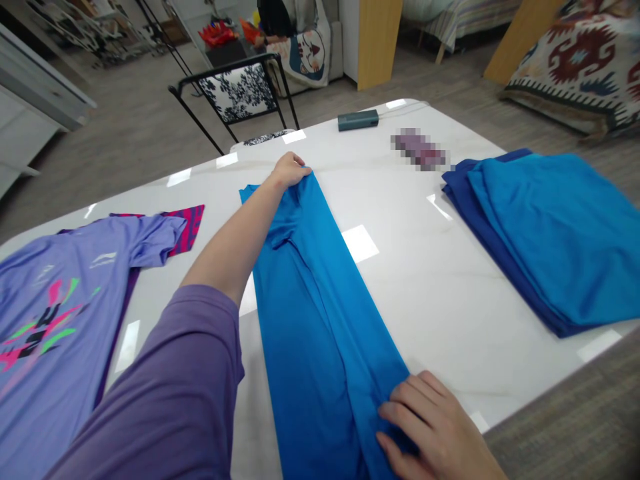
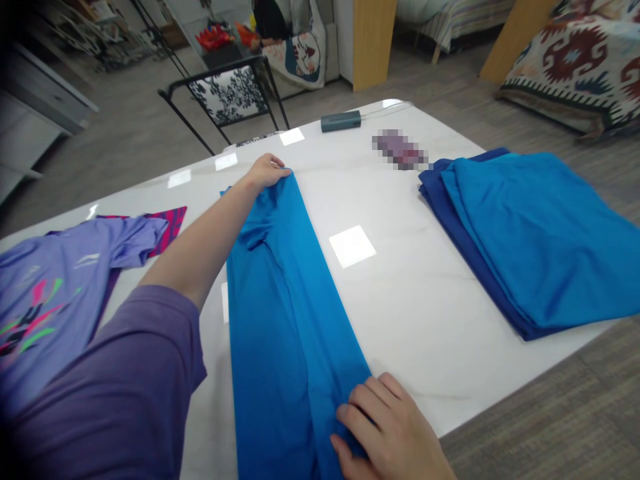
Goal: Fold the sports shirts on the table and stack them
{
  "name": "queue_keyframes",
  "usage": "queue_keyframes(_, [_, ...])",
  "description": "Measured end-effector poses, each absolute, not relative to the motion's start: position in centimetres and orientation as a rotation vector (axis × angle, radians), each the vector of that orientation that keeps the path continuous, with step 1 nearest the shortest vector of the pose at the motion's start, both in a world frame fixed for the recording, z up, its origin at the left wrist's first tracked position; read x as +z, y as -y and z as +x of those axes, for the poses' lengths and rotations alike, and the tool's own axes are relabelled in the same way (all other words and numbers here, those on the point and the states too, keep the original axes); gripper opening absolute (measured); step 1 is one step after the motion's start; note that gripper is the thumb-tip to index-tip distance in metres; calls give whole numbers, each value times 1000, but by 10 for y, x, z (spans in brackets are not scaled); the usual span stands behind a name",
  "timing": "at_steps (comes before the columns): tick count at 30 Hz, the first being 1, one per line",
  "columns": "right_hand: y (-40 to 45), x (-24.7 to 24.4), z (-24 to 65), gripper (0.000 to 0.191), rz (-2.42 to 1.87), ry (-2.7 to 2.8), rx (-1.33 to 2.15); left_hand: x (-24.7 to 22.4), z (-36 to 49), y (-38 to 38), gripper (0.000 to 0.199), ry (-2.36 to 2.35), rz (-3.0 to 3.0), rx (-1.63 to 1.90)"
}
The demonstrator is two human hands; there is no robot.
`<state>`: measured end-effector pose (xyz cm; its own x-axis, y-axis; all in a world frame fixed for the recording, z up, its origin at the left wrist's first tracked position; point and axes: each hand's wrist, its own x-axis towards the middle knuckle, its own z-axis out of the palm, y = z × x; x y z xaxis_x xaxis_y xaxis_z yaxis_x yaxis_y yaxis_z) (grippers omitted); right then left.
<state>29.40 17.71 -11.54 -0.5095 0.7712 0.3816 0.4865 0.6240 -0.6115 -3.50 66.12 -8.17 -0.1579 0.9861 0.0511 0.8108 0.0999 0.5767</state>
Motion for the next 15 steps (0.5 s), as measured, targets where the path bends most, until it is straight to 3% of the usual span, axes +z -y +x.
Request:
queue_keyframes(5, [-170,-123,299,26,-995,2238,572,-103,-53,-590,65,-1993,2261,588])
queue_keyframes(10, [-170,-122,300,23,-982,2259,577,-121,-79,-544,94,-2045,2067,225])
queue_keyframes(15, [-169,-121,301,22,-990,2238,565,-119,-95,-522,97,-2120,2046,236])
